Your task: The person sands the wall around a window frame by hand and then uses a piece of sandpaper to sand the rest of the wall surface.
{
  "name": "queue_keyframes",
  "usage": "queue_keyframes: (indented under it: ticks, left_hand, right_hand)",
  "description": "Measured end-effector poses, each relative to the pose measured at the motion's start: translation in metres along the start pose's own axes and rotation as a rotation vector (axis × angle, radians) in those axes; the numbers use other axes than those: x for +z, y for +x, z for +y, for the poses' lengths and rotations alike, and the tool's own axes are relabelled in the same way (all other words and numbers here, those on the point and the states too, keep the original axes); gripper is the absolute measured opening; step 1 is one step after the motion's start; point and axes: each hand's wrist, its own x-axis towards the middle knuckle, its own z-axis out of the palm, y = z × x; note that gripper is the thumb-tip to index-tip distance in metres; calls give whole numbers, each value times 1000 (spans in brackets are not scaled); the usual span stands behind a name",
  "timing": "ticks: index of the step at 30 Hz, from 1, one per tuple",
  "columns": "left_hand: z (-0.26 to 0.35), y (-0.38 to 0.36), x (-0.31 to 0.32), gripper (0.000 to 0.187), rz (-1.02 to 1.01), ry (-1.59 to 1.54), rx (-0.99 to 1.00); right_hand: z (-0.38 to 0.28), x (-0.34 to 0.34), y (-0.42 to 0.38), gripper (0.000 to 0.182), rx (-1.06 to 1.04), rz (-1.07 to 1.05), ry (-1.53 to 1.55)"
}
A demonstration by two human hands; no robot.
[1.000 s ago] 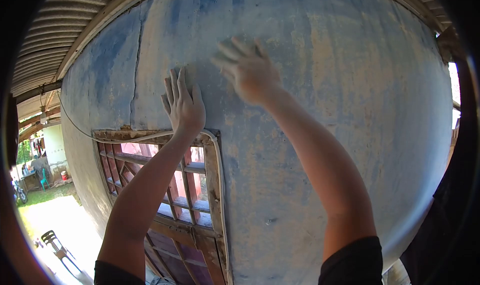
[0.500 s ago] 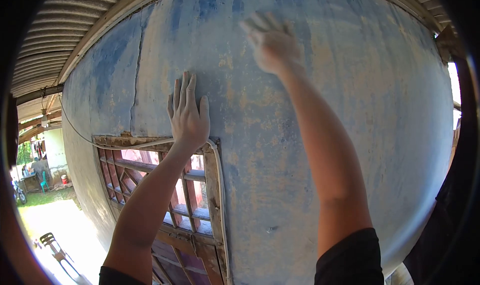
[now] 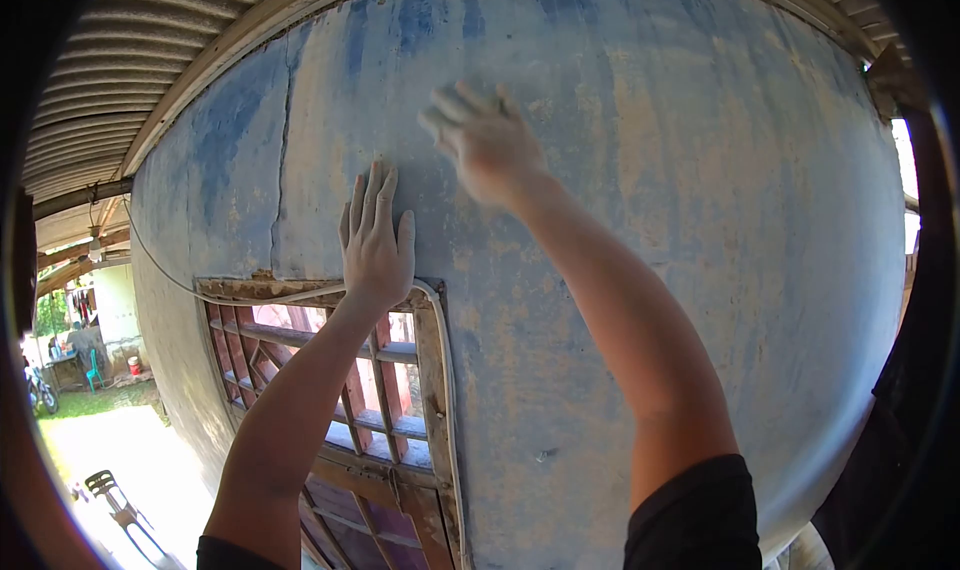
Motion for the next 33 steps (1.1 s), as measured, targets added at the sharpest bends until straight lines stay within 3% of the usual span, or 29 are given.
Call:
queue_keyframes:
  ticks: [3,7,11,14,17,21,24,27,29,33]
  left_hand:
    - [-5,-6,1,61,-4,-15,38]
    - [-7,-2,0,63,-44,6,58]
    - [-8,-1,-2,65,-98,51,51]
    - [-6,0,-2,64,-98,55,46]
    - [-1,8,3,63,-104,51,-9]
    - [16,22,1,63,-119,-55,11]
    - [17,19,5,63,-116,-73,54]
    - [18,15,9,64,-58,-14,96]
    - [18,13,6,64,-47,-12,89]
    - [17,12,8,64,-44,-10,82]
  right_hand:
    - [-7,-4,-46,48,-173,-45,37]
    - [16,-12,-60,45,-206,27,113]
    - [19,-8,-55,39,-117,71,122]
    - [42,0,-5,38,11,226,78]
    - [45,-4,29,37,141,205,132]
    - [44,5,-17,36,-31,258,82]
    - [28,-14,-62,35,-120,143,161]
    - [37,-15,-54,34,-91,112,89]
    - [51,-1,-16,34,0,259,-68]
    - [45,-1,18,33,164,259,72]
